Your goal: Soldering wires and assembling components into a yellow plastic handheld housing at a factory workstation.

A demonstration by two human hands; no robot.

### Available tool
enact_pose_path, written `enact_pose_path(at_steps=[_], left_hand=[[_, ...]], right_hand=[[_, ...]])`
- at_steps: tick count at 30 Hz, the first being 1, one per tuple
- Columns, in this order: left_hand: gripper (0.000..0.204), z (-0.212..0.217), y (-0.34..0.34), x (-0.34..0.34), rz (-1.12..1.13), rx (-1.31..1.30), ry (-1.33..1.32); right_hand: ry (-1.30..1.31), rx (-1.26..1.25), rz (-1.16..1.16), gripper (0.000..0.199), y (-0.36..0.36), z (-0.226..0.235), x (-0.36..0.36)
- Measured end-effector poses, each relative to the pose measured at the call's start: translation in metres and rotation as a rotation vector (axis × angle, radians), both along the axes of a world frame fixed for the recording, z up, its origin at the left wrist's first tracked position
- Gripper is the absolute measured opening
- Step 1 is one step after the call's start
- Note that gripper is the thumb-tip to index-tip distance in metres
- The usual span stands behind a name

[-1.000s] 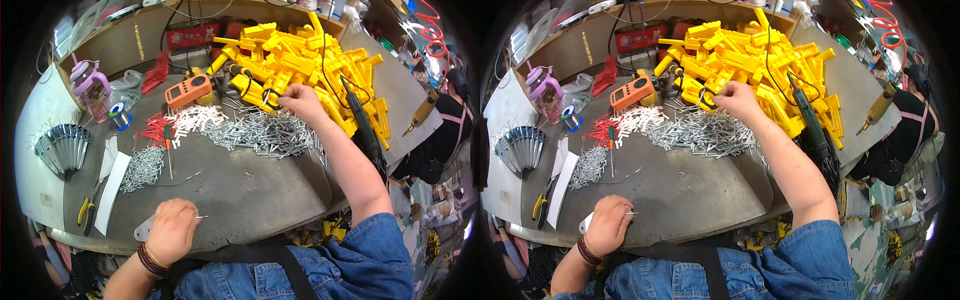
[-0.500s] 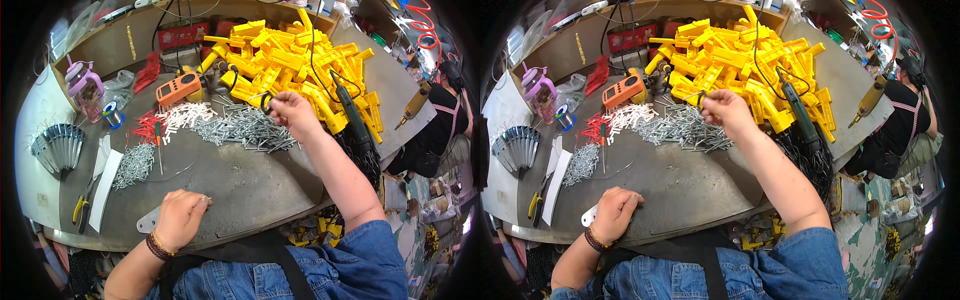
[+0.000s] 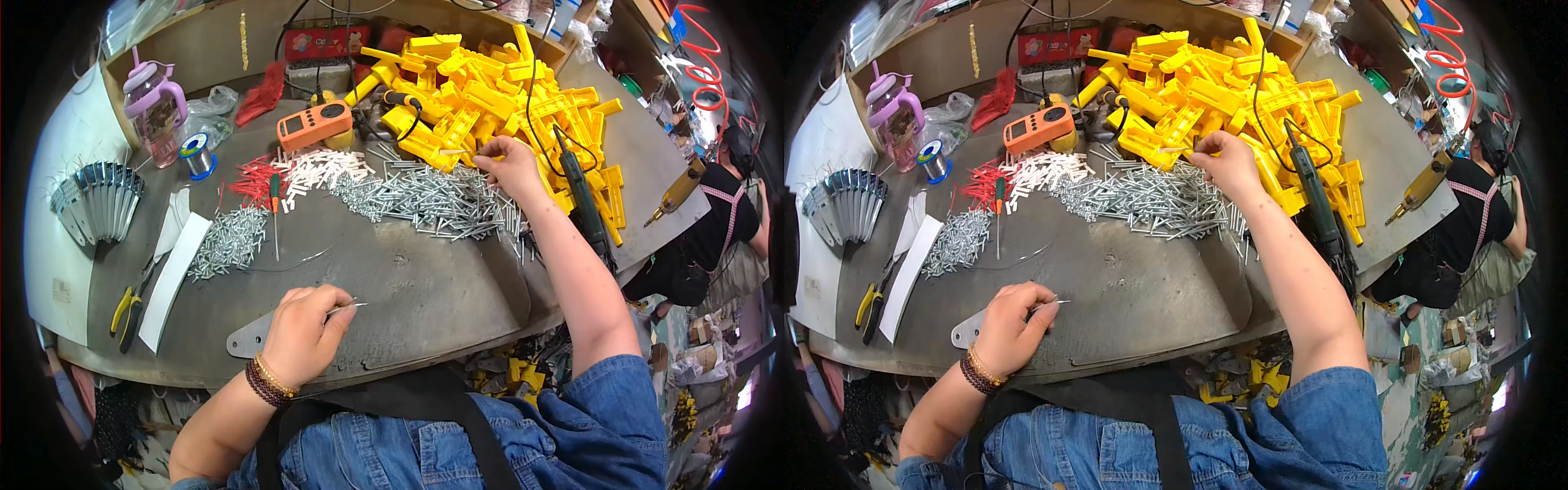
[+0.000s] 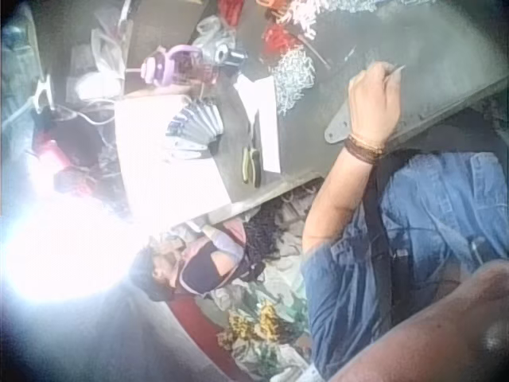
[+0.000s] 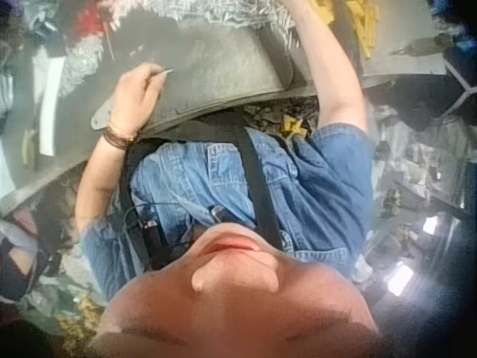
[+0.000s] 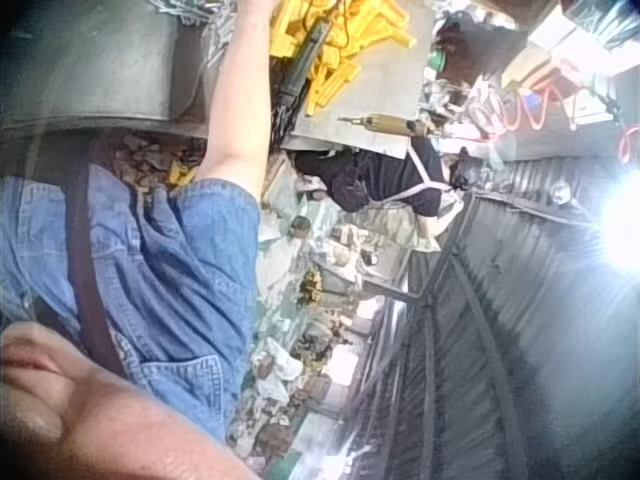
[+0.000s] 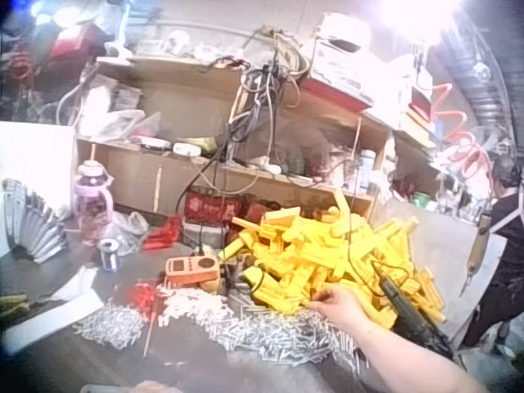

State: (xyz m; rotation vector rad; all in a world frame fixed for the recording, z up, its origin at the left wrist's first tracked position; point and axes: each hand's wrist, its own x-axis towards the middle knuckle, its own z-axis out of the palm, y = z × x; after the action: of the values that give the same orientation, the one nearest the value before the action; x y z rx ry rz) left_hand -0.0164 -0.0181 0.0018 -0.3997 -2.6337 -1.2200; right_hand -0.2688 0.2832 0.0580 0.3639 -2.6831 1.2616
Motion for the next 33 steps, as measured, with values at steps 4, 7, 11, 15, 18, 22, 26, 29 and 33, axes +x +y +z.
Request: enact_pose_path(at_steps=[4,7,11,15,18,22,26,29,33], left_hand=[[0.009,-0.003,0.002,-0.008,-0.014,-0.005,0.09],[0.011,-0.003,0.002,-0.004,-0.004,-0.009,0.109],[0.012,-0.016,-0.007,-0.001,0.056,-0.056,0.15],[0.027,-0.012,-0.009,0.0,0.038,-0.031,0.152],[0.062,0.007,-0.02,0.017,0.138,-0.049,0.232],[0.068,0.003,-0.028,0.02,-0.1,-0.15,0.207],[0.069,0.004,-0.027,0.007,-0.077,-0.141,0.061],[0.065,0.0,-0.032,0.004,-0.097,-0.154,0.066],[0.061,-0.005,-0.035,0.0,-0.151,-0.188,0.134]], right_hand=[[0.251,0.157,0.012,0.016,0.001,-0.003,0.005],[0.089,-0.087,0.129,0.016,-0.029,0.01,0.051],[-0.546,-0.438,0.481,0.015,-0.09,-0.009,0.167],[-0.451,-0.356,0.549,0.012,-0.108,-0.055,0.216],[-0.395,-0.515,0.451,0.01,-0.118,-0.064,0.216],[-0.609,-0.606,0.653,0.016,-0.116,-0.065,0.217],[0.324,0.204,0.529,0.036,-0.128,-0.055,0.208],[0.323,0.511,0.497,0.031,-0.123,-0.061,0.204],[0.19,0.709,0.573,0.016,-0.097,-0.041,0.183]])
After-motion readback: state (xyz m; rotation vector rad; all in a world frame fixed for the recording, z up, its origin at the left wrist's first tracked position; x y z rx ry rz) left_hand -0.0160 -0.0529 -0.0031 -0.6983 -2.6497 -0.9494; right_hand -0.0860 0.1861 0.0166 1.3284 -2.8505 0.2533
